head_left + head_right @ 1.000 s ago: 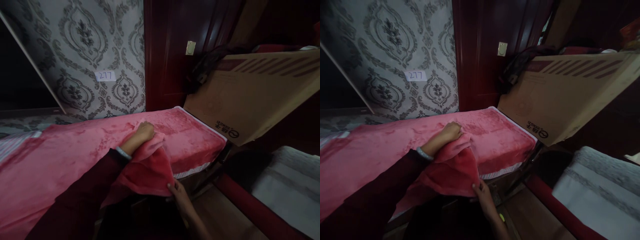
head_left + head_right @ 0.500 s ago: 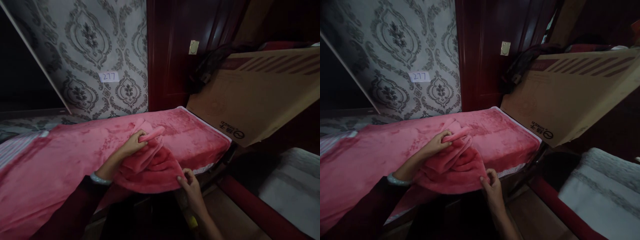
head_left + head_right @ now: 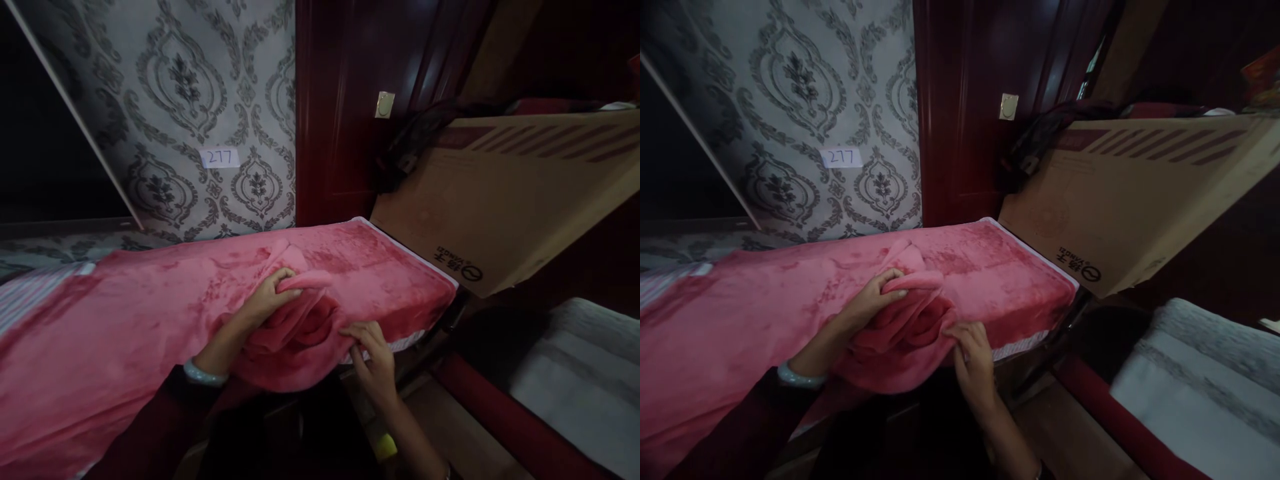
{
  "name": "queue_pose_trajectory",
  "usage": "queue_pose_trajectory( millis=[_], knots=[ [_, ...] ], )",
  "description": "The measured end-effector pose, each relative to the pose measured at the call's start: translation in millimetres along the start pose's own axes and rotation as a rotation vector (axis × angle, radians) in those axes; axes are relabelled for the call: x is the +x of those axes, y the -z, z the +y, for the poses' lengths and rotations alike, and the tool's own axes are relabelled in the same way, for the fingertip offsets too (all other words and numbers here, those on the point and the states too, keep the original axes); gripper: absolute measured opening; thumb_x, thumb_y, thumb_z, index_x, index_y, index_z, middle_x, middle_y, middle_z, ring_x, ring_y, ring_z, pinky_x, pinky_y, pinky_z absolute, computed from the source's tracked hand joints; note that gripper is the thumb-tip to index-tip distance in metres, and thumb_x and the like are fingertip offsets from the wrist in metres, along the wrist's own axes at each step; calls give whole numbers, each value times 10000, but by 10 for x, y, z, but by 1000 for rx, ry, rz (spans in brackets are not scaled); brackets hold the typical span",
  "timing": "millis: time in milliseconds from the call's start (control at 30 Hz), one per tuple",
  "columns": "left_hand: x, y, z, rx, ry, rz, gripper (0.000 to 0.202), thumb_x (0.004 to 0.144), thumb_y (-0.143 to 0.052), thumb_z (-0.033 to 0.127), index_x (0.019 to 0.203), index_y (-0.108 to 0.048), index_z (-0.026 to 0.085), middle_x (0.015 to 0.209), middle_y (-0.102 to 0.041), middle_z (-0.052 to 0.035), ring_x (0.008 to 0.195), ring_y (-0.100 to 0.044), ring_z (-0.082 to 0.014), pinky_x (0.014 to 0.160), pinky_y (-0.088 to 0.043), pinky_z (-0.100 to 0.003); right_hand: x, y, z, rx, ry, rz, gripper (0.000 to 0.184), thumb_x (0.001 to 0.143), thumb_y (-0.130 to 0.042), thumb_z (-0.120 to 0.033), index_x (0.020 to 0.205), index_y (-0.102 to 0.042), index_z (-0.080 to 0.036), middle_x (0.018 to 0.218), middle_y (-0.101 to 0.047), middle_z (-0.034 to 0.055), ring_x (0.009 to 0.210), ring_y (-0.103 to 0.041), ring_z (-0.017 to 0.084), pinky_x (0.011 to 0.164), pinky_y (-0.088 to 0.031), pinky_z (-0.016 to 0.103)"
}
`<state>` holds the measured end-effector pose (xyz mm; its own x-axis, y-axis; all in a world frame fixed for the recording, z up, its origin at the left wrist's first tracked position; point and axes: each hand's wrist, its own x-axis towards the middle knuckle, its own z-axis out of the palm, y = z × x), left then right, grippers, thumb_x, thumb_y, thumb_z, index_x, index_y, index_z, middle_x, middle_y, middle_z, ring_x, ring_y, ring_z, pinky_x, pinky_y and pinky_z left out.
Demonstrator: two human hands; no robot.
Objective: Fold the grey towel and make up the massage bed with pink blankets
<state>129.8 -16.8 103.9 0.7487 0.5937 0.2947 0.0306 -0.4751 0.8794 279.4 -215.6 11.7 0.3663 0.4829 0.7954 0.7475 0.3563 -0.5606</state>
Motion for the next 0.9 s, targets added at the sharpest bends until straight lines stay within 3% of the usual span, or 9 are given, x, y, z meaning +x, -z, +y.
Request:
queue_pose_trajectory(
  millis=[100,233,333,400,467,533,667,800,900],
  knots=[
    [-27,-29,15,18,-24,23,263,748,-667,391,914,-585,204,920,-614,-10,899,-576,-201,853,-490,-328,208,31,-66,8,35,-56,313,936,-510,-108,1014,-752,-289,909,-703,40,874,-667,205,763,-549,345],
    [-54,-92,73,102,-63,17,203,744,-616,326,910,-583,213,937,-636,-15,921,-581,-209,885,-492,-337,455,-5,-125,34,68,-207,344,959,-482,-124,1140,-734,-272,962,-695,59,891,-682,190,779,-571,320],
    [-65,-126,101,130,-129,-16,192,731,-589,287,908,-590,217,931,-646,-18,931,-583,-213,887,-491,-334,614,-65,-117,-18,81,-252,439,920,-517,-117,1308,-654,-273,1190,-665,95,1132,-639,230,969,-553,398],
    [-73,-138,111,138,-168,-36,186,733,-578,273,910,-590,217,925,-650,-17,924,-587,-212,876,-492,-331,710,-98,-86,-61,75,-284,604,886,-539,-106,1463,-524,-285,1407,-571,104,1339,-522,255,1103,-475,463],
    [-84,-144,121,151,-179,-51,182,755,-579,278,925,-593,216,934,-658,-18,922,-595,-211,869,-493,-329,785,-121,-50,-79,72,-354,732,865,-544,-96,1556,-397,-290,1496,-506,100,1406,-458,256,1146,-430,482],
    [-101,-142,127,175,-173,-61,188,790,-592,306,953,-601,213,961,-670,-22,936,-608,-214,873,-492,-330,835,-140,-30,-92,82,-433,719,869,-534,-95,1552,-402,-279,1423,-563,102,1315,-534,252,1090,-469,460],
    [-168,-92,97,306,-152,-62,334,812,-647,375,1101,-613,212,1105,-701,-51,1027,-638,-248,921,-489,-358,994,-184,-12,-208,142,-535,392,927,-507,-137,1282,-649,-227,1030,-664,70,938,-619,217,850,-522,361],
    [-238,85,47,516,-83,-48,340,803,-623,342,1113,-638,205,1084,-720,-72,964,-664,-269,868,-501,-372,1546,-77,276,-305,209,-378,153,882,-566,-188,970,-691,-193,921,-660,68,906,-571,231,869,-465,384],
    [-242,318,17,538,-60,147,428,809,-594,379,1192,-618,190,1113,-708,-89,965,-668,-264,848,-516,-363,2048,266,758,-392,-58,-1,150,893,-529,-206,939,-667,-168,840,-638,55,786,-549,199,794,-462,365]
  ],
)
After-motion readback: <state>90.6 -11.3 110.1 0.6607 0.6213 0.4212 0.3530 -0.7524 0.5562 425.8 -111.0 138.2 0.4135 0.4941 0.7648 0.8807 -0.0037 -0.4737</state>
